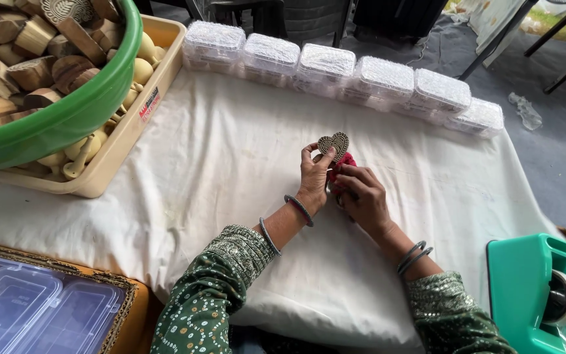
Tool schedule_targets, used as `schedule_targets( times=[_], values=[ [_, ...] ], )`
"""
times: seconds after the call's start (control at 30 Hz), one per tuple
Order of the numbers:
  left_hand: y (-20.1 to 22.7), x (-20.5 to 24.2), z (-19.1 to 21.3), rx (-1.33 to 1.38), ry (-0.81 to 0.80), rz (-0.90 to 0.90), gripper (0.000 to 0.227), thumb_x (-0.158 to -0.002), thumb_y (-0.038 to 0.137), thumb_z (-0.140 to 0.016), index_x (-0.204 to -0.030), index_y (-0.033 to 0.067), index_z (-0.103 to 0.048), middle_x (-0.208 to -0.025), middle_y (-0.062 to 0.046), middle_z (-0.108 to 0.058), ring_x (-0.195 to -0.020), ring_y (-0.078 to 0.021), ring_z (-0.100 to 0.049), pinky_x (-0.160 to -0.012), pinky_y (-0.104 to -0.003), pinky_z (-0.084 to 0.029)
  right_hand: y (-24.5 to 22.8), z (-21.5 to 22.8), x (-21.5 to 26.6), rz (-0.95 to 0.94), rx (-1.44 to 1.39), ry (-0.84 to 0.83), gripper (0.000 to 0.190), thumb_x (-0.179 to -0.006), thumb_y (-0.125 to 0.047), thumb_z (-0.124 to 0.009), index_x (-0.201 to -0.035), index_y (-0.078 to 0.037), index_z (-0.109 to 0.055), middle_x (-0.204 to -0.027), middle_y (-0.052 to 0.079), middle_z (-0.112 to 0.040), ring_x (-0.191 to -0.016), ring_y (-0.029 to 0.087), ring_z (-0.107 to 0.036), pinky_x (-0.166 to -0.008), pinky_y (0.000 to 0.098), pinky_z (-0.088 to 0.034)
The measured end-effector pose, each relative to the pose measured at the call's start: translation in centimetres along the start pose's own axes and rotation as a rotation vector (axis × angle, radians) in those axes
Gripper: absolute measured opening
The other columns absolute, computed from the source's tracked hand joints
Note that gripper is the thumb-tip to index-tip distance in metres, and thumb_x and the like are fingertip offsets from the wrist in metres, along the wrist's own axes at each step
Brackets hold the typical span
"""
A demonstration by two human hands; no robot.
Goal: The person wraps a small object in bubble wrap and secures it with tape. They then pick up wooden stamps from a green bowl and wipe them with a patterned cloth.
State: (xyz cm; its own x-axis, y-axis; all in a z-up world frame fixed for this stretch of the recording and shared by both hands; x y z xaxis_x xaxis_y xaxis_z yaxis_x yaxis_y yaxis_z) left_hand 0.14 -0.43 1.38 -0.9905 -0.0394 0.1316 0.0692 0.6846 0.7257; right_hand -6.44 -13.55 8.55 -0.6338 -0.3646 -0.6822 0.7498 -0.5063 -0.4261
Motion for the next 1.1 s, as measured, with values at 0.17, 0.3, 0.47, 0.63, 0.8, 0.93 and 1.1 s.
schedule_targets(
  times=[0.17, 0.3, 0.47, 0.63, 0.8, 0.93, 1.1],
  values=[
    [-0.2, 0.1, -0.1, 0.032, -0.059, 0.063, 0.05, -0.093, 0.022, -0.072, -0.133, 0.0129, -0.042, -0.106, -0.005, -0.067, -0.091, -0.0134, -0.064, -0.078, -0.034, -0.057, 1.6, 0.7, 0.0, -0.192, -0.019, 0.107, 0.031, -0.08, 0.008, -0.067, -0.109, -0.003, -0.073, -0.124, 0.011, -0.071, -0.107, 0.022, -0.072, -0.093, 0.0329, -0.06],
    [-0.1, 0.8, -0.6, -0.137, -0.116, 0.101, 0.049, -0.094, 0.022, -0.073, -0.133, 0.0137, -0.044, -0.104, -0.006, -0.07, -0.088, -0.0137, -0.065, -0.076, -0.029, -0.054, 5.3, 1.4, 0.5, -0.235, -0.056, 0.245, 0.029, -0.09, 0.008, -0.063, -0.116, -0.002, -0.071, -0.128, 0.011, -0.072, -0.116, 0.021, -0.072, -0.102, 0.0331, -0.057],
    [-1.0, 0.1, -0.3, -0.693, -0.234, -0.214, 0.046, -0.103, 0.026, -0.065, -0.147, 0.0137, -0.059, -0.098, -0.009, -0.068, -0.089, -0.0134, -0.065, -0.078, -0.031, -0.057, 6.0, 1.2, 0.6, -0.293, -0.524, 0.133, 0.026, -0.106, 0.001, -0.054, -0.128, -0.002, -0.067, -0.128, 0.011, -0.07, -0.118, 0.016, -0.067, -0.103, 0.0306, -0.055],
    [1.1, 0.5, -0.6, -0.599, -0.19, -0.273, 0.051, -0.101, 0.022, -0.067, -0.147, 0.007, -0.051, -0.117, -0.006, -0.07, -0.103, -0.0152, -0.072, -0.086, -0.03, -0.065, 4.3, 0.7, 0.4, -0.409, -0.22, 0.045, 0.026, -0.098, -0.001, -0.06, -0.123, -0.001, -0.067, -0.104, 0.008, -0.075, -0.096, 0.014, -0.07, -0.086, 0.0276, -0.056],
    [0.3, -0.4, 0.4, -0.346, -0.134, -0.112, 0.069, -0.091, 0.016, -0.079, -0.147, -0.0007, -0.041, -0.113, -0.013, -0.069, -0.099, -0.0183, -0.07, -0.078, -0.031, -0.064, 5.3, 0.3, 0.6, -0.485, -0.333, -0.021, 0.021, -0.099, -0.005, -0.062, -0.119, -0.001, -0.068, -0.097, 0.007, -0.075, -0.089, 0.01, -0.067, -0.08, 0.025, -0.055],
    [0.7, 0.3, 0.0, -0.489, -0.17, -0.22, 0.081, -0.083, 0.011, -0.084, -0.15, 0.0057, -0.038, -0.12, -0.012, -0.067, -0.109, -0.0211, -0.069, -0.09, -0.034, -0.063, 7.5, 0.1, 1.7, -0.511, -0.052, -0.091, 0.021, -0.092, -0.001, -0.062, -0.111, 0.001, -0.071, -0.087, 0.011, -0.073, -0.078, 0.013, -0.066, -0.074, 0.0285, -0.054],
    [1.6, 1.8, -1.2, -0.999, -0.175, -0.601, 0.098, -0.081, 0.01, -0.086, -0.158, 0.0192, -0.026, -0.115, -0.009, -0.073, -0.112, -0.0245, -0.069, -0.1, -0.036, -0.059, 6.9, 3.1, 0.7, -0.512, -0.064, 0.212, 0.02, -0.095, -0.001, -0.062, -0.113, 0.0, -0.071, -0.095, 0.011, -0.075, -0.087, 0.012, -0.069, -0.081, 0.0258, -0.056]
  ],
)
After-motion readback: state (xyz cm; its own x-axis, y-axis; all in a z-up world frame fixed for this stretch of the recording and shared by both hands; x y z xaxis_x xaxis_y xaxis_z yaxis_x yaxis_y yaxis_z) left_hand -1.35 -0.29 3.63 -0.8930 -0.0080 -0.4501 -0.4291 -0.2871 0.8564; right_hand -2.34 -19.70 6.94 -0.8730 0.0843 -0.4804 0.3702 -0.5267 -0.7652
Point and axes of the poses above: each hand's wrist, its own x-axis away from the middle knuckle, its own z-axis out of the back of the hand, y = z × x, the point moved 3 cm from there along -x, towards the middle knuckle
